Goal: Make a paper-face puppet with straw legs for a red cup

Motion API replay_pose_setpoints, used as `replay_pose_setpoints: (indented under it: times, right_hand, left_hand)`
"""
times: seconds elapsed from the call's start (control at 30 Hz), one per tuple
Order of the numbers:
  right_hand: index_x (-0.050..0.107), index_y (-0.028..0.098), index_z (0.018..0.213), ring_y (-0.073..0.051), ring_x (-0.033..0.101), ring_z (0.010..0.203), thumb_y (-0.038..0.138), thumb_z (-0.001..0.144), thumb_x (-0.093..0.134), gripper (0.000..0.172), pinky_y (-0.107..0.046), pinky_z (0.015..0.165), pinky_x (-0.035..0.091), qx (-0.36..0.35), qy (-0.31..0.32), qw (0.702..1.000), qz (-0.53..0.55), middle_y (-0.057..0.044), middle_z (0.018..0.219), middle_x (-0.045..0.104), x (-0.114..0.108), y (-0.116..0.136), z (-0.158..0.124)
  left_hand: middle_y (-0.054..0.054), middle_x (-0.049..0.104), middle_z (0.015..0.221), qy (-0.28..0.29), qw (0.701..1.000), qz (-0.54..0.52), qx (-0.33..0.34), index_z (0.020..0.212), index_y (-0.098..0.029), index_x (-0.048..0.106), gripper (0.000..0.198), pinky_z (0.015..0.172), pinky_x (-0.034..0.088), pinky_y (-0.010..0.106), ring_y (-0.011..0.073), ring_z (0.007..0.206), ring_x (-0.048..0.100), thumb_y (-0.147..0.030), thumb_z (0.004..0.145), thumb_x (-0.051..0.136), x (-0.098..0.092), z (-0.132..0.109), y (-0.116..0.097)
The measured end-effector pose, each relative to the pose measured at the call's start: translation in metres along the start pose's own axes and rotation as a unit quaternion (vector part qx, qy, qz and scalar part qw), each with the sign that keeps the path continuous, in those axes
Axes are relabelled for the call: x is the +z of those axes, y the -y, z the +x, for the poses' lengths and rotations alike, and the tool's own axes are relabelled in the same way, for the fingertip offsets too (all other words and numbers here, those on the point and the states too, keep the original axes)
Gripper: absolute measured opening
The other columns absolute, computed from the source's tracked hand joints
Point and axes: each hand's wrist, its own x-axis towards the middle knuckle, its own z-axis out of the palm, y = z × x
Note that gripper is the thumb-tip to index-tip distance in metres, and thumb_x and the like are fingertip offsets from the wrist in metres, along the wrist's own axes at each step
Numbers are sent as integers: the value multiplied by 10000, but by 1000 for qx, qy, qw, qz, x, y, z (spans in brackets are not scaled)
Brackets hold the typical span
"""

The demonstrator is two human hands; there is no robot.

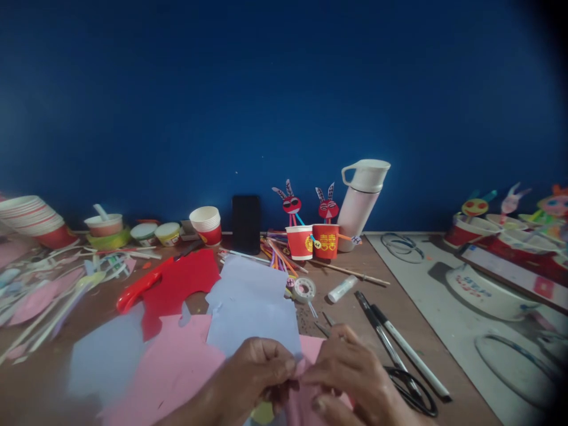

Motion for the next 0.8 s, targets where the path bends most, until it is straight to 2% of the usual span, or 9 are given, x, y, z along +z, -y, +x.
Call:
replay_pose_setpoints:
  times: [0.13, 0.23, 0.33, 0.43, 0.6, 0.8]
  right_hand:
    - [632, 228, 863, -155, 589, 703, 186, 874, 519, 121, -307, 691, 372, 162, 38, 986, -30, 13, 770, 682, -22, -24, 2]
    - [635, 232, 863, -187, 597, 732, 248, 885, 495, 143, -339, 703, 379, 229, 83, 963, -117, -1, 799, 687, -30, -53, -6]
    - [642, 248, 894, -204, 607, 780, 261, 884, 490, 153, -361, 743, 381, 230, 82, 952, -185, -5, 840, 695, -34, -75, -15]
    - [646, 258, 878, -196, 609, 815, 238, 874, 508, 140, -359, 787, 370, 232, 72, 947, -210, 7, 867, 692, -36, -89, -18]
    - [636, 243, 917, -174, 612, 847, 210, 901, 469, 171, -336, 793, 361, 244, 59, 935, -251, 5, 919, 685, -45, -107, -21]
    - [658, 246, 996, -219, 569, 964, 166, 886, 478, 226, -351, 803, 360, 218, 94, 926, -294, -37, 1025, 672, -46, -116, -22]
  left_hand:
    - [-2, 578, 535, -11, 999, 45, 1, 657, -121, 565, 324, 414, 285, 177, 46, 377, 440, -406, 668, 718, -1, -2, -3]
    - [0, 591, 564, -12, 999, 41, 14, 724, -129, 564, 280, 435, 302, 178, 46, 395, 446, -382, 709, 682, -5, -5, -5]
    - [12, 613, 627, -15, 999, 37, 27, 758, -134, 560, 233, 469, 338, 186, 52, 441, 464, -338, 726, 668, -8, -6, -8]
    - [12, 614, 640, -26, 999, 32, 31, 753, -140, 555, 212, 473, 347, 191, 62, 464, 470, -313, 718, 673, -10, -7, -13]
    - [23, 611, 663, -79, 996, 35, 21, 914, -128, 622, 304, 500, 386, 215, 87, 499, 481, -337, 704, 691, -11, -9, -18]
    - [30, 600, 658, -95, 995, 31, 28, 751, -131, 648, 241, 487, 389, 206, 90, 509, 479, -348, 672, 716, -9, -13, -27]
